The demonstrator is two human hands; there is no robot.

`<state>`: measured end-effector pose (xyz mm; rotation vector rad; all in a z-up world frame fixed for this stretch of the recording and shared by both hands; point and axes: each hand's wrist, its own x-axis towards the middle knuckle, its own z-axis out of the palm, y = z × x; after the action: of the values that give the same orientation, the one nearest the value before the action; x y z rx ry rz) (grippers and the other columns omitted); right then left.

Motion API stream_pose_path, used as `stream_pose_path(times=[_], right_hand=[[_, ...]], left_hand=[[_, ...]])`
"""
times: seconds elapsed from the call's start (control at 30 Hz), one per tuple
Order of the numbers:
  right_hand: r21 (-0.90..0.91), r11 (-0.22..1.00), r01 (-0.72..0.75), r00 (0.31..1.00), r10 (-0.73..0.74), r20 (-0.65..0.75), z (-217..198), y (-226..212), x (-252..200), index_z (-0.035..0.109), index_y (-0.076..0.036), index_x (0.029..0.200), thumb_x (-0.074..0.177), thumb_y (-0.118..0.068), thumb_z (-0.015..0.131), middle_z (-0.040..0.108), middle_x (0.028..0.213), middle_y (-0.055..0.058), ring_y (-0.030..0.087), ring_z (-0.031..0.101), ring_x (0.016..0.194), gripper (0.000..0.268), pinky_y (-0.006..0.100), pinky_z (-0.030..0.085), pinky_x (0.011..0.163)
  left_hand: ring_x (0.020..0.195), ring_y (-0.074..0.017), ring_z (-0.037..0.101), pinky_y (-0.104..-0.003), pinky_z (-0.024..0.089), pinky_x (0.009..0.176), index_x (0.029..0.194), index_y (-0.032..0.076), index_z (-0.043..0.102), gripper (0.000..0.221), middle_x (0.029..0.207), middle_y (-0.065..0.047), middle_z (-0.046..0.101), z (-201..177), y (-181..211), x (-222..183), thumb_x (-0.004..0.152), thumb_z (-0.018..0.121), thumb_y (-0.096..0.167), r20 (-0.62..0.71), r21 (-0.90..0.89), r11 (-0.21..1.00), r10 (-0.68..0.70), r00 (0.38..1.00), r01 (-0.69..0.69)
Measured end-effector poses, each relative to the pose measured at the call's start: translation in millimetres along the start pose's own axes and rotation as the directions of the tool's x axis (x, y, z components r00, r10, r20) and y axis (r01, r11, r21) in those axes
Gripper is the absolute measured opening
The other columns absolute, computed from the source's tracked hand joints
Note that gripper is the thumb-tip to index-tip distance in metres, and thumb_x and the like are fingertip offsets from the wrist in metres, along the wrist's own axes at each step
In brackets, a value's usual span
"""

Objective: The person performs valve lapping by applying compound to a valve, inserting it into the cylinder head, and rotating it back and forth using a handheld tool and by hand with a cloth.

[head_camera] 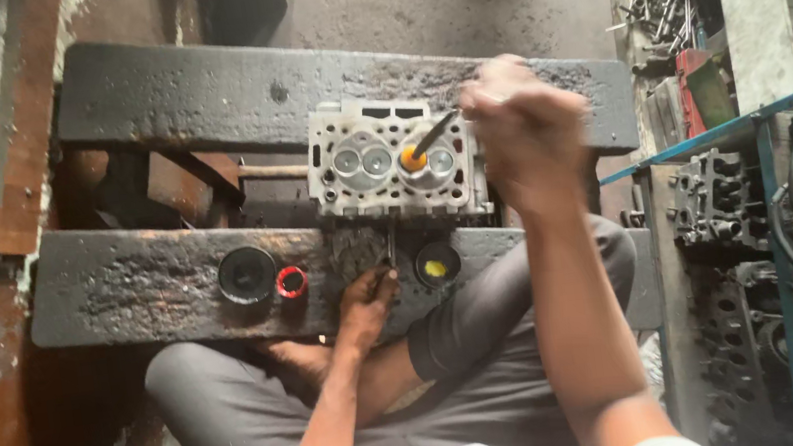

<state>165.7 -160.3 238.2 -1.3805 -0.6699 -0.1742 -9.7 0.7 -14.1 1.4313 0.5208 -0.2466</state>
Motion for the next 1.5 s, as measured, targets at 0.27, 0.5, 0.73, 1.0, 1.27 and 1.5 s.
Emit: stream_pose_path(times=[0.27, 0.5, 0.73, 1.0, 1.27, 1.5], right_hand=[[-0.223, 0.973, -0.065, 0.992, 0.088, 0.095, 6.4, 0.2, -1.9, 0.069, -0.002, 0.118, 0.101, 0.001, 0.066, 0.068, 0.113, 0.006, 0.016, 0.06, 0.107, 0.018, 0.028, 0.05, 0.096], [0.395, 0.917, -0.06, 0.993, 0.014, 0.118, 7.6, 9.9, 12.2, 0.075, -0.005, 0.114, 0.107, -0.008, 0.067, 0.071, 0.109, 0.004, 0.013, 0.063, 0.095, 0.01, 0.028, 0.054, 0.09], [-0.162, 0.974, -0.159, 0.966, 0.187, 0.177, 3.5, 31.6, -0.6, 0.072, -0.001, 0.109, 0.103, 0.002, 0.06, 0.069, 0.095, 0.002, 0.011, 0.053, 0.095, 0.014, 0.024, 0.047, 0.083], [0.404, 0.866, -0.295, 0.954, 0.289, 0.078, -6.3, 84.7, -25.9, 0.058, -0.01, 0.096, 0.083, 0.018, 0.079, 0.068, 0.097, 0.005, 0.015, 0.07, 0.097, 0.038, 0.034, 0.062, 0.088], [0.092, 0.954, -0.287, 0.954, 0.275, 0.119, 4.9, 54.7, -28.3, 0.07, 0.003, 0.107, 0.1, 0.004, 0.067, 0.064, 0.106, 0.009, 0.015, 0.064, 0.096, 0.008, 0.031, 0.056, 0.087], [0.037, 0.93, -0.365, 0.918, 0.353, 0.179, -0.7, 90.1, -44.2, 0.072, 0.004, 0.12, 0.095, 0.021, 0.055, 0.071, 0.114, 0.009, 0.012, 0.056, 0.098, 0.034, 0.024, 0.049, 0.09]], left_hand=[[0.071, -0.0058, 0.061, -0.023, 0.047, 0.06, 0.111, 0.006, 0.071, 0.028, 0.082, 0.002, 0.071, -2.7, -6.0, 0.8, 0.096, 0.068, 0.029, 0.008, 0.014, 0.999, -0.045, 0.999, 0.045], [0.06, -0.0052, 0.054, -0.024, 0.043, 0.052, 0.111, 0.005, 0.072, 0.027, 0.079, 0.001, 0.071, -5.0, -1.7, 1.5, 0.096, 0.069, 0.028, 0.012, 0.025, 1.0, 0.005, 1.0, -0.006], [0.066, -0.0052, 0.056, -0.022, 0.044, 0.056, 0.114, 0.003, 0.073, 0.03, 0.083, -0.001, 0.071, -4.2, -9.1, 4.5, 0.097, 0.069, 0.029, 0.013, -0.008, 1.0, -0.007, 1.0, 0.008], [0.064, -0.0071, 0.056, -0.025, 0.044, 0.054, 0.12, 0.006, 0.07, 0.036, 0.085, -0.002, 0.073, -5.5, -7.2, 7.9, 0.095, 0.069, 0.032, 0.015, 0.036, 0.999, -0.032, 0.999, 0.031], [0.072, -0.0054, 0.059, -0.023, 0.047, 0.059, 0.119, 0.005, 0.07, 0.033, 0.087, 0.001, 0.071, -5.6, -9.3, 1.2, 0.096, 0.069, 0.028, 0.032, -0.053, 0.999, -0.005, 0.999, 0.006], [0.078, -0.0089, 0.067, -0.024, 0.052, 0.069, 0.117, 0.001, 0.072, 0.032, 0.088, -0.003, 0.075, -0.6, -32.9, 12.7, 0.101, 0.067, 0.028, 0.04, 0.035, 0.992, 0.118, 0.992, -0.12]])
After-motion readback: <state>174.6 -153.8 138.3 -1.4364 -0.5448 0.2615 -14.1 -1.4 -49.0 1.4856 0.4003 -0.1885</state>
